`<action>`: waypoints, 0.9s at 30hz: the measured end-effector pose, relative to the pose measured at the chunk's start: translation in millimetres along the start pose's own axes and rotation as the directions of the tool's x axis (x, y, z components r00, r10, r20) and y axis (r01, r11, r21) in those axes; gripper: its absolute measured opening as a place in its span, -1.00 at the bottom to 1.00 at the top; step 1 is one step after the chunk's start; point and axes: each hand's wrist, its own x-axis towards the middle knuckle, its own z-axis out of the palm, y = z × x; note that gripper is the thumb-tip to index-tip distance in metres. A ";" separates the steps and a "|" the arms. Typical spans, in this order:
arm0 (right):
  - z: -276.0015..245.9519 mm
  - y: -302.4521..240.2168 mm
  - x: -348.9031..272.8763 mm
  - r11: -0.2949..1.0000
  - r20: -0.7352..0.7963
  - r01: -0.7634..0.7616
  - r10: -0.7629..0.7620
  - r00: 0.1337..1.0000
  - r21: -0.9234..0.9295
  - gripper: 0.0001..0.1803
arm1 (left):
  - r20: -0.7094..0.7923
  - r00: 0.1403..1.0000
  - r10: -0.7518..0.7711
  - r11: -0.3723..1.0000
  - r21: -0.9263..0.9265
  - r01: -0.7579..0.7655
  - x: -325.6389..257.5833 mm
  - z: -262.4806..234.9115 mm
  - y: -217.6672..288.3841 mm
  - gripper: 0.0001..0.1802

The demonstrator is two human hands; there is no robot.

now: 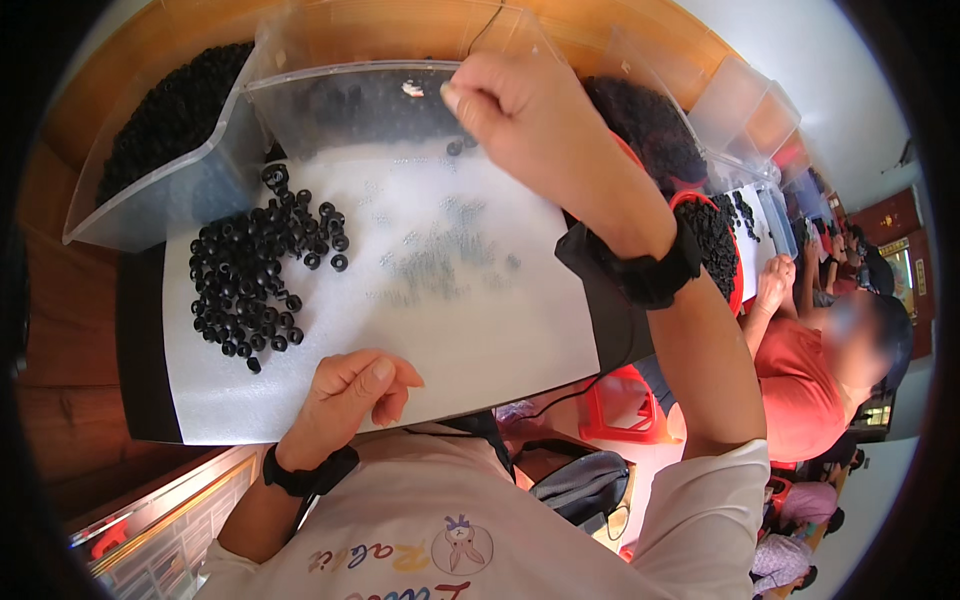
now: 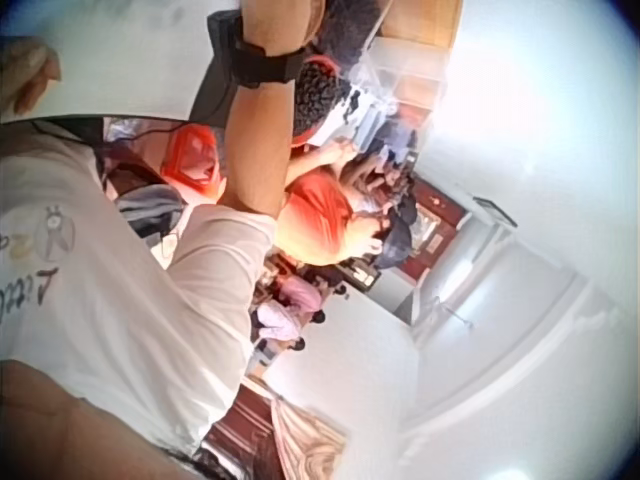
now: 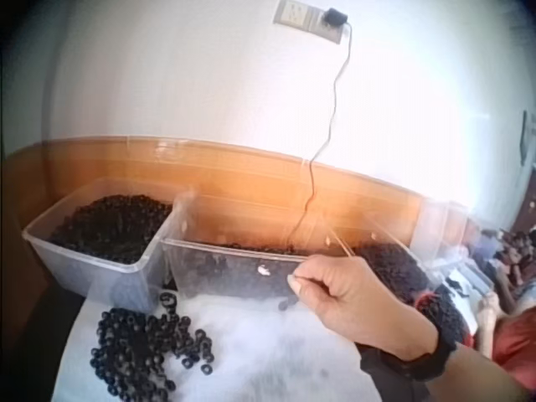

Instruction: Manually assemble small black plastic components by inserting a smaller pin-like piece into a larger cap.

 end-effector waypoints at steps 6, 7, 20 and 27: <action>52.9 -5.9 -32.9 0.999 0.333 0.021 -0.011 0.943 -0.027 -0.88 | -0.005 1.000 0.004 1.000 0.018 -0.004 1.4 0.9 -0.6 -0.63; 63.1 -7.7 -35.2 0.991 0.357 0.128 -0.107 0.928 -0.036 -0.88 | -0.005 1.000 0.008 0.999 0.034 -0.008 2.1 1.4 -0.9 -0.61; 119.8 -35.2 -29.5 0.984 0.448 0.167 -0.125 0.885 -0.055 -0.90 | 0.007 0.998 0.070 0.998 -0.005 -0.070 2.1 -0.1 -8.0 -0.66; 119.8 -35.8 -35.2 0.971 0.400 0.217 -0.159 0.903 -0.104 -0.86 | -0.037 0.997 0.065 0.995 -0.070 -0.067 3.0 -1.2 -8.1 -0.66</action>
